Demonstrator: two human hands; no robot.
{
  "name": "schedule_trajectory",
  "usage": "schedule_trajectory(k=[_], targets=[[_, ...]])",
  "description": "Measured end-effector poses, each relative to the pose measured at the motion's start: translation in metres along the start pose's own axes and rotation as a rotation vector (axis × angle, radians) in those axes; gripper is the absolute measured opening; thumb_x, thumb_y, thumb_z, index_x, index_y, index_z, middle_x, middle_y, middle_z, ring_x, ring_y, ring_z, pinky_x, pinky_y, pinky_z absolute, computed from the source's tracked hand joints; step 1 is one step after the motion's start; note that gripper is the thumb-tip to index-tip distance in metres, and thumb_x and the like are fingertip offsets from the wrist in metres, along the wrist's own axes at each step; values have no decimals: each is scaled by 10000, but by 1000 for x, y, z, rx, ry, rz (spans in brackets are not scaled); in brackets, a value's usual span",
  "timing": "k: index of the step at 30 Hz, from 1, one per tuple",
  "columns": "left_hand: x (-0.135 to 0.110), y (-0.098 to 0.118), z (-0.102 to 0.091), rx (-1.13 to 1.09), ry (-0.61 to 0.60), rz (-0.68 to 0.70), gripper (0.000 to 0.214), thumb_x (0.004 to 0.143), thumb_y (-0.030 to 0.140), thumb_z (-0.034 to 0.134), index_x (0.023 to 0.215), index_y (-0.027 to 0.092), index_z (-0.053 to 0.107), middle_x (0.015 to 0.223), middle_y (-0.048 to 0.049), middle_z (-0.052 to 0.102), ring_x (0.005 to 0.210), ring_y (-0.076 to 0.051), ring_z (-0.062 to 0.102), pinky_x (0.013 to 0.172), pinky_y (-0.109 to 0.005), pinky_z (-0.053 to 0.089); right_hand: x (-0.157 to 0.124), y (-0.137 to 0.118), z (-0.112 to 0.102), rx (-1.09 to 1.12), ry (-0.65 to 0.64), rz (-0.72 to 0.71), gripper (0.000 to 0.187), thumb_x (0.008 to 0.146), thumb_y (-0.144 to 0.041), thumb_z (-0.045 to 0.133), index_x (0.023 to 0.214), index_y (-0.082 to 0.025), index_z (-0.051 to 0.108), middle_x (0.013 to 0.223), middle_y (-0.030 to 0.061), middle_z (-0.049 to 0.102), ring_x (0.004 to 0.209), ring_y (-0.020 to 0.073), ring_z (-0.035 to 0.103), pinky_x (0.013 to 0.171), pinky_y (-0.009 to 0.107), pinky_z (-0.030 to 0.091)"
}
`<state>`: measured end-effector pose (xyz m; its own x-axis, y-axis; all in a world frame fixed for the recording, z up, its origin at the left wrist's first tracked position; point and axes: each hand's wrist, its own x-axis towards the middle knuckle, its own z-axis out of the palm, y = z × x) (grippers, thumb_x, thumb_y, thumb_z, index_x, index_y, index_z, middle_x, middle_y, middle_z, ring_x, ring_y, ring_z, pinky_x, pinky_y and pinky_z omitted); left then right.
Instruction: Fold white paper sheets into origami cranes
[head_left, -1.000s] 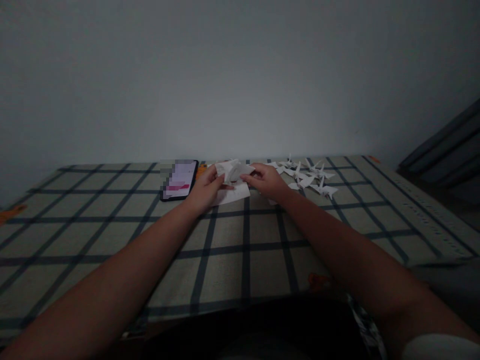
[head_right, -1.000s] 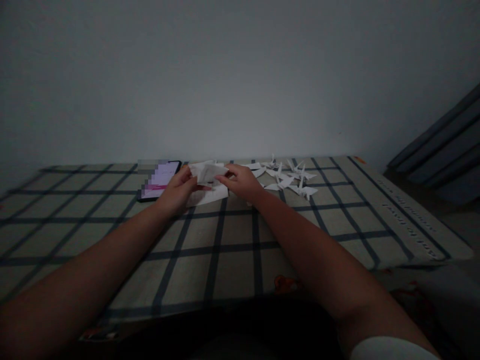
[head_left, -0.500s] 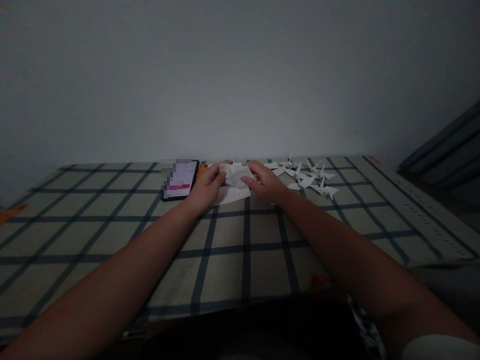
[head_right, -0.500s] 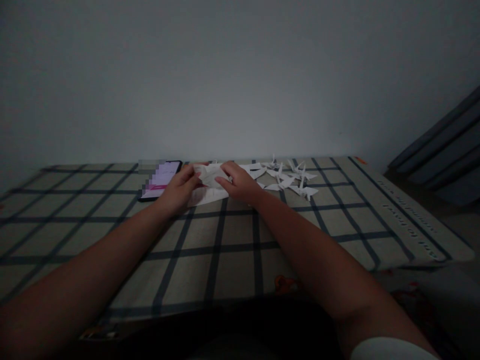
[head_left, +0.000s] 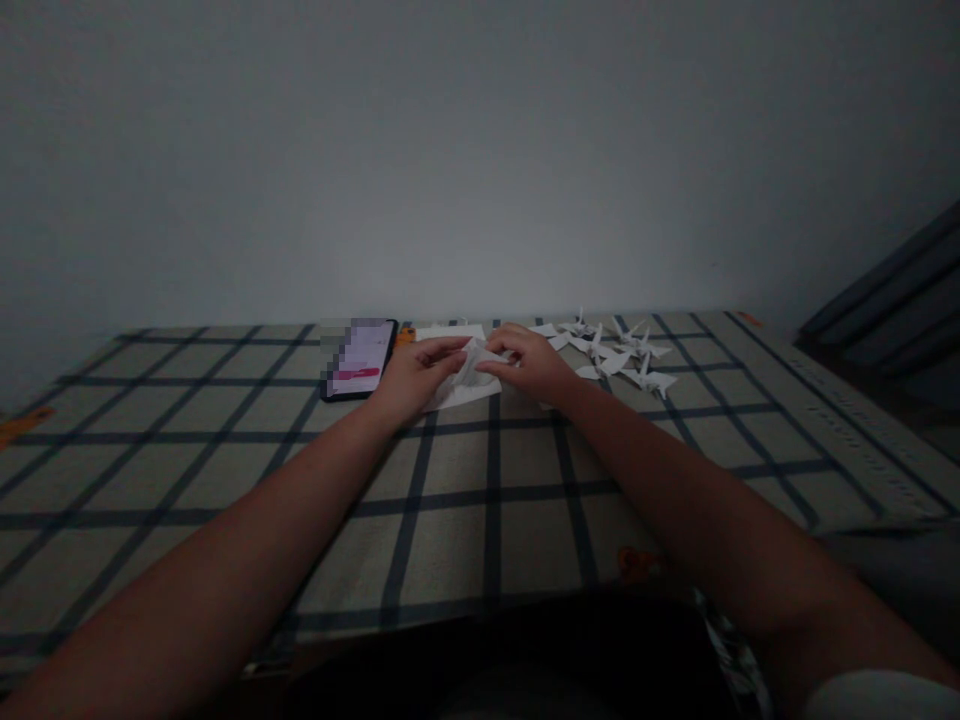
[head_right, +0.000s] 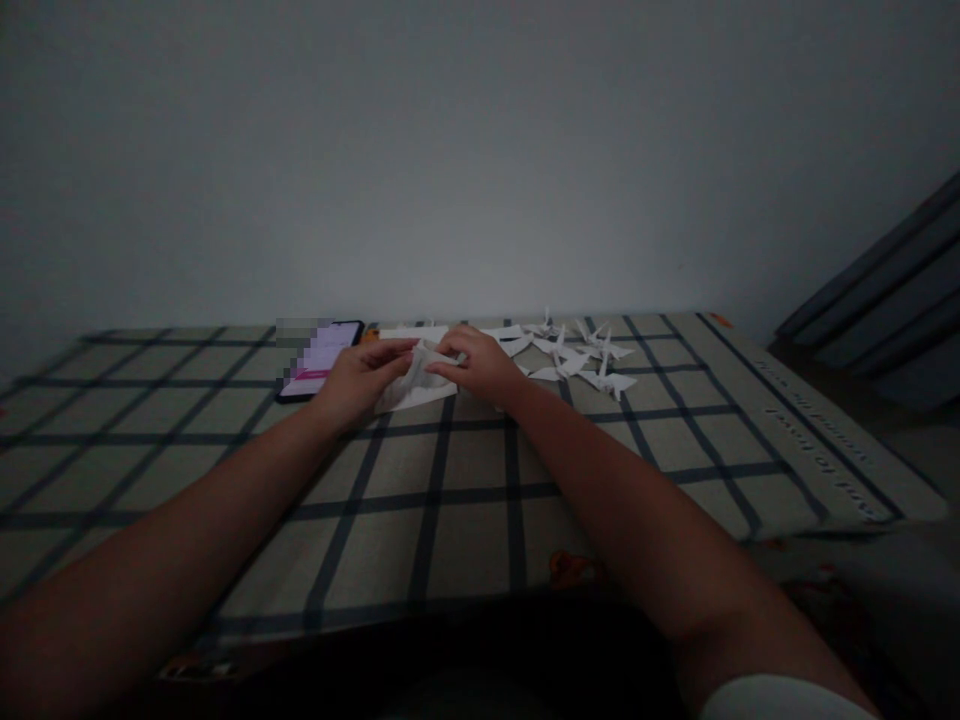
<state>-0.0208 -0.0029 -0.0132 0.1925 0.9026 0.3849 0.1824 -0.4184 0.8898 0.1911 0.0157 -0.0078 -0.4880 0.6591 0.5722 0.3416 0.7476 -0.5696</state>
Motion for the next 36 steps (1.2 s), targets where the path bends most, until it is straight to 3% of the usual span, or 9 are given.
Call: schedule_trajectory(k=[6,9,12,16,20,25,28,36], targets=[[-3,9,-1,38,-30,8,506,773,577,751,1082,177,788,1165,-113,761,1111,-295,685,1032,-439,507,1,2,0,-36,22,27,219,846,-368,699,773,-179,618,829,26,595,794,159,534,746,294,414],[-3,7,0,27,-53,-5,595,699,554,826,1154,175,759,1216,-123,740,1097,-295,688,989,-433,538,1,2,1,-33,44,45,220,839,-370,698,776,-179,611,838,33,600,799,161,540,725,288,416],[-2,1,1,45,0,-1,554,704,530,832,1128,181,762,1189,-116,749,1065,-282,696,960,-424,553,1,0,1,-22,34,56,239,839,-406,695,813,-177,635,862,44,626,814,168,555,721,290,433],[0,-3,-1,31,52,22,490,739,511,811,1101,184,765,1121,-102,767,1021,-265,707,929,-408,563,-1,-1,3,79,50,105,295,847,-420,678,1018,-179,679,997,73,677,896,186,605,787,321,488],[0,-2,-1,5,80,15,466,728,476,826,1080,177,761,1078,-96,773,963,-251,715,890,-393,572,-2,3,5,211,97,192,512,807,-404,727,1249,-169,621,1083,102,681,935,194,637,854,357,520],[0,-2,1,17,105,16,437,721,495,822,1013,176,762,1033,-93,771,945,-248,710,872,-387,570,-1,7,4,163,19,196,304,838,-407,700,1022,-166,716,995,80,721,895,184,645,863,360,511],[0,-1,1,33,64,1,447,709,502,828,1007,177,756,1014,-89,769,916,-242,711,837,-371,573,0,6,4,159,21,207,272,837,-409,696,934,-155,718,925,75,717,852,176,641,809,334,509],[-1,1,0,35,22,-11,389,725,523,813,918,186,792,955,-79,785,895,-247,706,897,-394,548,-1,5,5,165,3,198,276,836,-427,692,907,-161,702,880,54,703,805,157,621,758,303,491]])
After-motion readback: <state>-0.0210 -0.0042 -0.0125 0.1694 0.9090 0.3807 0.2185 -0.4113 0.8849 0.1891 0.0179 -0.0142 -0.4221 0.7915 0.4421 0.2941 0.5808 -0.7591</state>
